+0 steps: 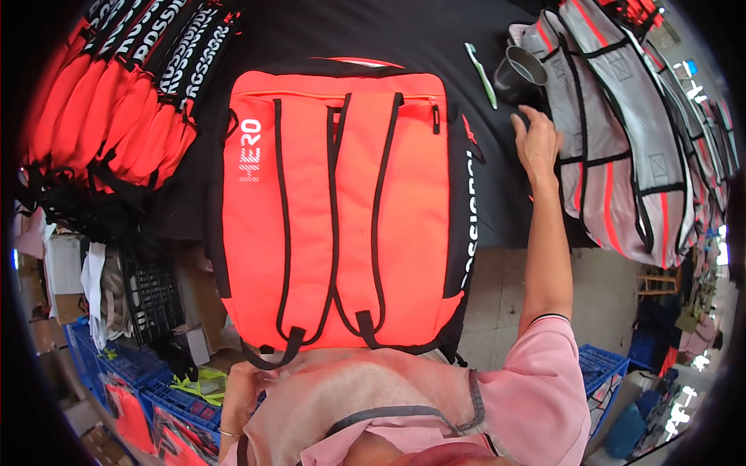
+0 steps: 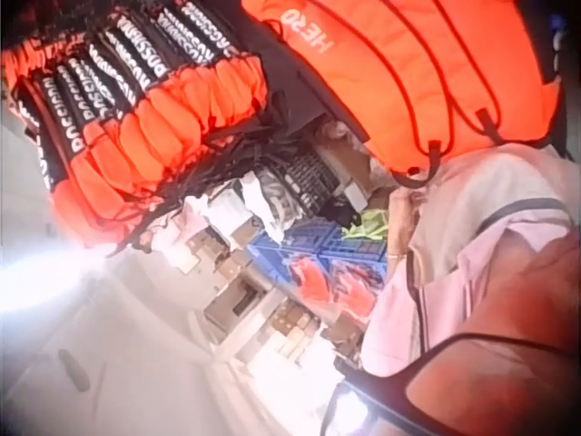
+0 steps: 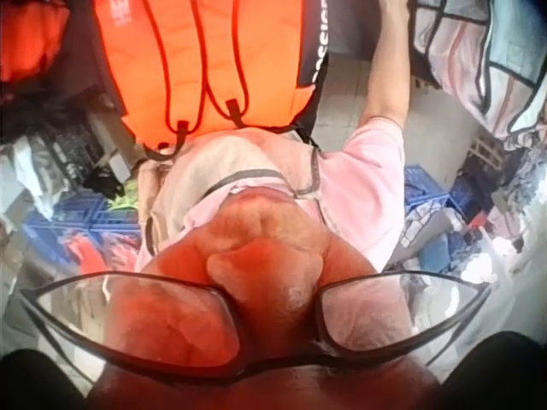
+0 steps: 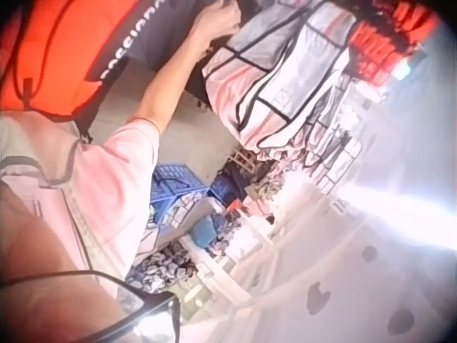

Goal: Inspecting and trimming threads from manufactured bags in a factory.

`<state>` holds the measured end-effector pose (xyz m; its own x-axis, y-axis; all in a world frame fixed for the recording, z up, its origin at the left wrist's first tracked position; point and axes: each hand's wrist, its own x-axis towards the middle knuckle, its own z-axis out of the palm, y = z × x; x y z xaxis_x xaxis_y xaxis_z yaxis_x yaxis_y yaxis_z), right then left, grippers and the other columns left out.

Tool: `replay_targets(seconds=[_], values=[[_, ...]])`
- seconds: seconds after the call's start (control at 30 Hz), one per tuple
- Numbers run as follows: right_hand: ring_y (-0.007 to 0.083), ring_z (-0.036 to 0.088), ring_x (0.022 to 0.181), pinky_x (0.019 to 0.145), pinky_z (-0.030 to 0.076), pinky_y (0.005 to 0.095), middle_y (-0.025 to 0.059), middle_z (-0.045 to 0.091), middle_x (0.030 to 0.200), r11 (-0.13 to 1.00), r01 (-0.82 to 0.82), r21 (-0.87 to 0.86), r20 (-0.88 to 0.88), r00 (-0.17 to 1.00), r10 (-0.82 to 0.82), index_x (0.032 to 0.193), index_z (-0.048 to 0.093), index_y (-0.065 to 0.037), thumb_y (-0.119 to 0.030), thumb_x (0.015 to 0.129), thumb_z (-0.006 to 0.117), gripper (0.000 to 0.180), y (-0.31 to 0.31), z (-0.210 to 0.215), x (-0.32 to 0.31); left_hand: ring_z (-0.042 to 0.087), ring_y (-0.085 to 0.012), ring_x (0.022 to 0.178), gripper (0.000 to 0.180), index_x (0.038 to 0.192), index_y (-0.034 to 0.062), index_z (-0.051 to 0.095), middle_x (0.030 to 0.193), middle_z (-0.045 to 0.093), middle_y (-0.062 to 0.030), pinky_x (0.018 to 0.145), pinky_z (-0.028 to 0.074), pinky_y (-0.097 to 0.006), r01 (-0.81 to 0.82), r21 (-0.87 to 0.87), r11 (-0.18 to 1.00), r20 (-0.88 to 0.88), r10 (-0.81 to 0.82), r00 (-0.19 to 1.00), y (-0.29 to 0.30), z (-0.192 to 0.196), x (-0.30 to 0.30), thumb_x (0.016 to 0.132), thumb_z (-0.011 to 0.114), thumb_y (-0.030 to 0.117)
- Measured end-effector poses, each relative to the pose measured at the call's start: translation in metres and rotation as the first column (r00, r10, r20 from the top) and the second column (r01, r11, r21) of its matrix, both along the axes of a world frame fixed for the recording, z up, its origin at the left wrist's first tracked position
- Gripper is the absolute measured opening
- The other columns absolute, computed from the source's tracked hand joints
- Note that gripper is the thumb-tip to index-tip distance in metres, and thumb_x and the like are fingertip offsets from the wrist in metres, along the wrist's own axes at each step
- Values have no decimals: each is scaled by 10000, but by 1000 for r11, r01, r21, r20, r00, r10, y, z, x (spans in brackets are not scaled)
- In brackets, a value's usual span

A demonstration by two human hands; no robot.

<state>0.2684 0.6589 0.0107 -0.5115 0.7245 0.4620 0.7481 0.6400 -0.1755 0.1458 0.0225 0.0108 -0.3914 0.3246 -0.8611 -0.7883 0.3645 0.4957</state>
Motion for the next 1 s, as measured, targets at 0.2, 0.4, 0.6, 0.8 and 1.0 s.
replay_targets(seconds=[0.2,0.4,0.6,0.8,1.0], values=[[394,639,949,796,531,485,205,652,1004,992,-102,-69,103,989,109,1035,632,-20,-193,883,657,232,46,-27,-73,679,-246,685,185,791,33,717,835,720,-107,634,525,-355,910,-366,194,-320,-944,73,77,87,-49,824,704,214],[408,662,888,804,551,464,252,633,939,999,-4,-44,188,982,12,932,605,48,-69,883,522,151,45,-36,-84,497,-341,1248,360,1172,14,629,1320,539,-200,1041,389,-390,385,-388,837,-891,-447,75,146,89,-61,826,664,107],[481,614,912,820,519,519,330,528,1028,974,-153,-170,-5,988,154,988,509,102,65,797,512,194,-4,39,-46,236,-288,1452,852,1517,9,234,1569,253,-186,1178,206,-390,61,-421,905,-762,-389,519,47,-11,-59,824,694,193],[437,613,952,808,501,512,246,609,1003,996,85,19,76,993,-86,1066,596,-26,-51,883,508,204,29,111,-9,531,-211,1179,572,1381,-14,442,1317,548,-105,1033,402,-362,-110,15,994,-717,88,692,54,-63,-28,885,681,141],[396,691,898,737,550,491,204,706,958,986,158,46,407,899,-163,1012,677,-52,-99,877,551,191,67,123,-33,618,-165,937,358,1132,-42,617,1078,671,-79,881,486,-312,28,-180,983,-842,-169,512,57,19,-101,860,722,166]])
